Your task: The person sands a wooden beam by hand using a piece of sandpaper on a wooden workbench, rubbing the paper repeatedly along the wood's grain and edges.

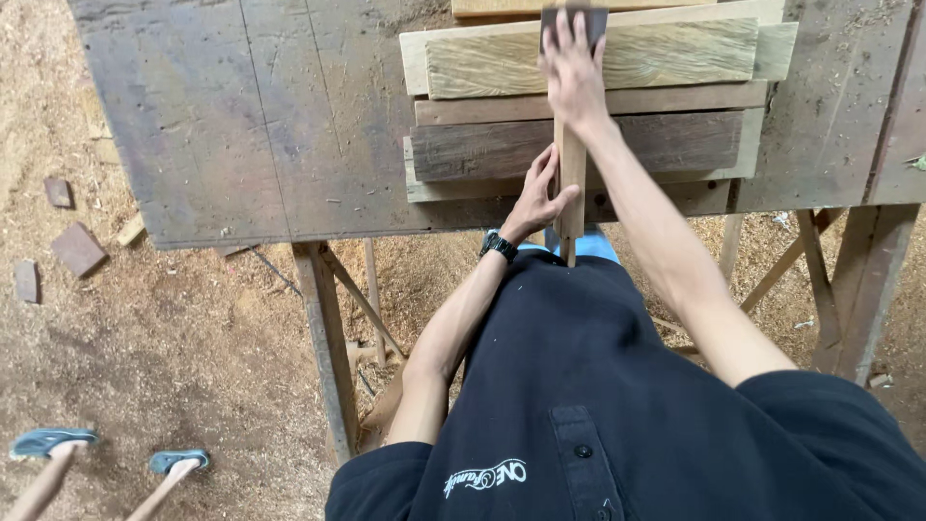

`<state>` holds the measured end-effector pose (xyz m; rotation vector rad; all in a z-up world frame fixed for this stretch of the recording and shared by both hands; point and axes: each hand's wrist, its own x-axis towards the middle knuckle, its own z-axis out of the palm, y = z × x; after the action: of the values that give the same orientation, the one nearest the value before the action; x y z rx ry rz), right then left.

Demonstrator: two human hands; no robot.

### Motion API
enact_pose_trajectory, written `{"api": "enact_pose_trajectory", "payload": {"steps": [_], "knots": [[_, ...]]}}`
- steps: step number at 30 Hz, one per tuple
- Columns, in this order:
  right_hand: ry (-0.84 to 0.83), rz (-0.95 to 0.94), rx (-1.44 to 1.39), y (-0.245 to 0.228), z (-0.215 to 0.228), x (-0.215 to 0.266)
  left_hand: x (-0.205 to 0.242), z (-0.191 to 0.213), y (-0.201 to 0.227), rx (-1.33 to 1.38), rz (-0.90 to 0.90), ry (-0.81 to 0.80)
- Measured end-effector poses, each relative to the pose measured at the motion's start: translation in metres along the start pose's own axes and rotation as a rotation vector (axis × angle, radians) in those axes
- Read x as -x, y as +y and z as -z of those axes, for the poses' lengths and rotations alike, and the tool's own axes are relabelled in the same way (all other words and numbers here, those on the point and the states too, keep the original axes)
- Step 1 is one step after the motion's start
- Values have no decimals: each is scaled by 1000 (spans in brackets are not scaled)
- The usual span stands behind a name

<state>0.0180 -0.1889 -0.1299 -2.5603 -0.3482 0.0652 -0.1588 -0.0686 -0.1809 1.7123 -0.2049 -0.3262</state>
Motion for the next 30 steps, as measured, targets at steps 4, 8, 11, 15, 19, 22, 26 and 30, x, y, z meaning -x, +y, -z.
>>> {"api": "enact_pose_trajectory", "payload": {"steps": [4,8,11,15,19,22,26,30], "knots": [[9,-27,-62,-4,7,4,0,1,1,-105,2,2],[-5,-5,-74,-25,6,104,-4,-2,-21,-113,-109,27],[-38,-23,-151,-32,5,156,0,-10,-31,-67,-57,21],[-32,-24,-98,-27,0,123,-5,0,-22,-124,-60,1],[40,35,-19,-2,-8,37,-2,-2,-11,-108,21,-27],[22,-4,-15,1,-7,12,2,1,-6,-146,38,-15],[3,10,-33,-13,3,52,-11,8,-8,-141,-44,-5],[-53,-22,-95,-24,8,103,-28,25,-24,451,338,-148]]}}
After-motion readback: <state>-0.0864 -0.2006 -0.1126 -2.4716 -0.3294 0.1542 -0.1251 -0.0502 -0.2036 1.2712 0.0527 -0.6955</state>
